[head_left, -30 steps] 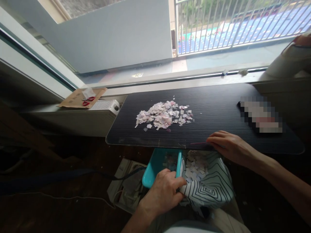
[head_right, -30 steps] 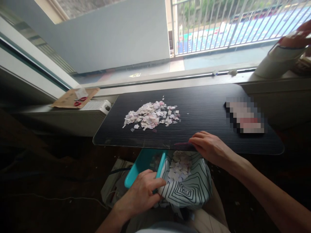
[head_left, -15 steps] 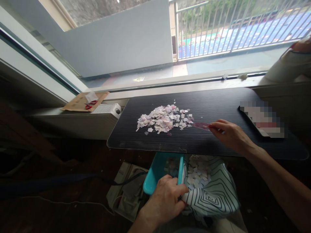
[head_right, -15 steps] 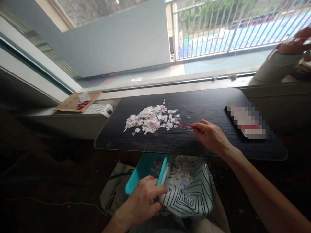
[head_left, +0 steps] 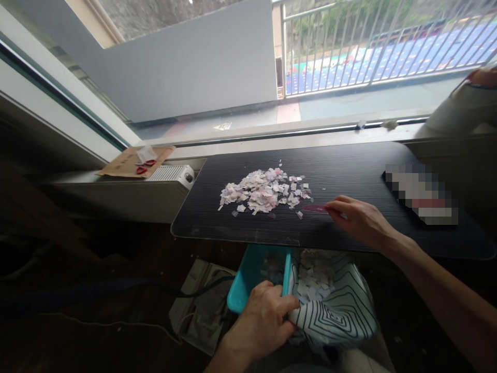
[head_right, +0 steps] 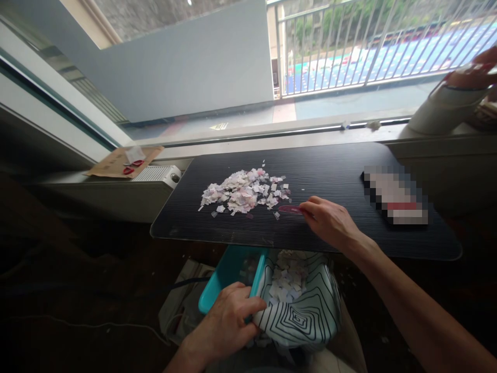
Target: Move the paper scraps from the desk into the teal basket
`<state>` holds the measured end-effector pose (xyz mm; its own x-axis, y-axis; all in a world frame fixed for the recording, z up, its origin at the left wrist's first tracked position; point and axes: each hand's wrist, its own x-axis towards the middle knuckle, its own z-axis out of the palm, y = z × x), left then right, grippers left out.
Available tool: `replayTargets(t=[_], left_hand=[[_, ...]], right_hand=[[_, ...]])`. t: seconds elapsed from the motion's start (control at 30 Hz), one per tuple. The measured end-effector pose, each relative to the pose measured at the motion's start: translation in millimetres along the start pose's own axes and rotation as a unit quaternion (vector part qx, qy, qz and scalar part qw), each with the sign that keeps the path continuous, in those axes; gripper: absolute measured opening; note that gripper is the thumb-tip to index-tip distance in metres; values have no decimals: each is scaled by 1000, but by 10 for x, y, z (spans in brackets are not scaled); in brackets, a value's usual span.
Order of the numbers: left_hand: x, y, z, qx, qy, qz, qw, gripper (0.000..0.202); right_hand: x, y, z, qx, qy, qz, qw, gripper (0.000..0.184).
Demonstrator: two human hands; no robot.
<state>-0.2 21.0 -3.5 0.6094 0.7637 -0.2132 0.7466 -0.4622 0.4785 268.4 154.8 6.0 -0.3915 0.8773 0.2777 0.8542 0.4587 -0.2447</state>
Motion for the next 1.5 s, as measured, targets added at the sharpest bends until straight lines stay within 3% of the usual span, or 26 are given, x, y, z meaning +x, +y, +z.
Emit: replayTargets(t=[0.13, 0.37, 0.67, 0.8, 0.97, 1.1, 1.33, 1.5], left_hand=[[9, 21, 15, 15, -3, 15, 1000, 13], [16, 67, 42, 30, 0, 30, 999, 11], [21, 82, 36, 27, -11, 38, 999, 8], [28, 91, 28, 33, -11, 41, 999, 6], [33, 99, 26, 45, -15, 51, 998, 6], [55, 127, 20, 54, -18, 60, 997, 7], [111, 189, 3, 63, -28, 72, 995, 10], [124, 203, 5, 68, -26, 75, 995, 10]], right_hand=[[-22, -26, -16, 6, -4, 21, 1000, 25], [-81, -136, 21, 9, -6, -21, 1000, 23], [-126, -273, -29, 43, -27, -18, 999, 21], [-154, -300, -25, 19, -8, 1, 1000, 20], [-170, -334, -27, 30, -34, 7, 999, 19], [-173, -306, -10, 32, -9, 34, 999, 20], [-200, -375, 13, 75, -37, -12, 996, 20], [-196, -378, 17, 85, -35, 0, 996, 17]])
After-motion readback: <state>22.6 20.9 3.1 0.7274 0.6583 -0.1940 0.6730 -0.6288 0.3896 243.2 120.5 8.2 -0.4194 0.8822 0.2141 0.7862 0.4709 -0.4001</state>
